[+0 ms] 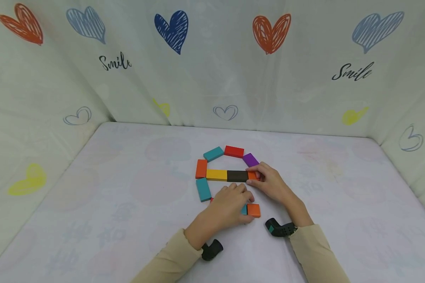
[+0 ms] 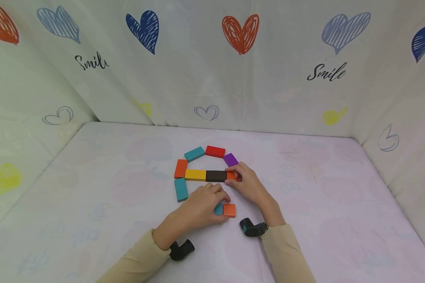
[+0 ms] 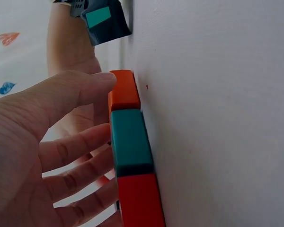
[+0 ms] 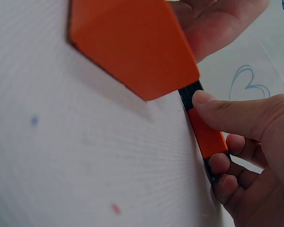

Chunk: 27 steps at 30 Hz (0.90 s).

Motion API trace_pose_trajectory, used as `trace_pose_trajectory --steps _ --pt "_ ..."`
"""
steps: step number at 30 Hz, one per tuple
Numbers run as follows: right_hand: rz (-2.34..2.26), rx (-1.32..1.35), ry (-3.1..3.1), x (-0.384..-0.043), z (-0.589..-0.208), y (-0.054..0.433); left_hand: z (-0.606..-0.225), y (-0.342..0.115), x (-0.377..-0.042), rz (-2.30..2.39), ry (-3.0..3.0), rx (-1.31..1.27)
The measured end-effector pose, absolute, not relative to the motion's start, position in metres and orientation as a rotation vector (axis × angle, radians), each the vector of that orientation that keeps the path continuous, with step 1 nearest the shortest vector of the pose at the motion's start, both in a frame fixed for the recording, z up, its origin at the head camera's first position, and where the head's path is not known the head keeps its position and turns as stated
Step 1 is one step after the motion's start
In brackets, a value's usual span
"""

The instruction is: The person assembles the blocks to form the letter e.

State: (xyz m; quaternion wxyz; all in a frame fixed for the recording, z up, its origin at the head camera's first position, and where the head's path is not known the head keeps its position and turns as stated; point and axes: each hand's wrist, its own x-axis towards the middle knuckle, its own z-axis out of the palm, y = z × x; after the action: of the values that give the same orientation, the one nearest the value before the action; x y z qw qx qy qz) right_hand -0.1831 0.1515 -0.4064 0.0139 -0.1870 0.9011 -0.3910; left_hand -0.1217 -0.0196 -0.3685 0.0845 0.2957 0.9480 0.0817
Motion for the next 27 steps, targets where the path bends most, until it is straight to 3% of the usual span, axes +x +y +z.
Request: trace_pose_trajectory --steps 27 --pt "-1.232 -0.569 2.790 -0.1825 -0.4064 0.1507 -0.3724 -0.0180 -0.1199 0.188 2.853 0.884"
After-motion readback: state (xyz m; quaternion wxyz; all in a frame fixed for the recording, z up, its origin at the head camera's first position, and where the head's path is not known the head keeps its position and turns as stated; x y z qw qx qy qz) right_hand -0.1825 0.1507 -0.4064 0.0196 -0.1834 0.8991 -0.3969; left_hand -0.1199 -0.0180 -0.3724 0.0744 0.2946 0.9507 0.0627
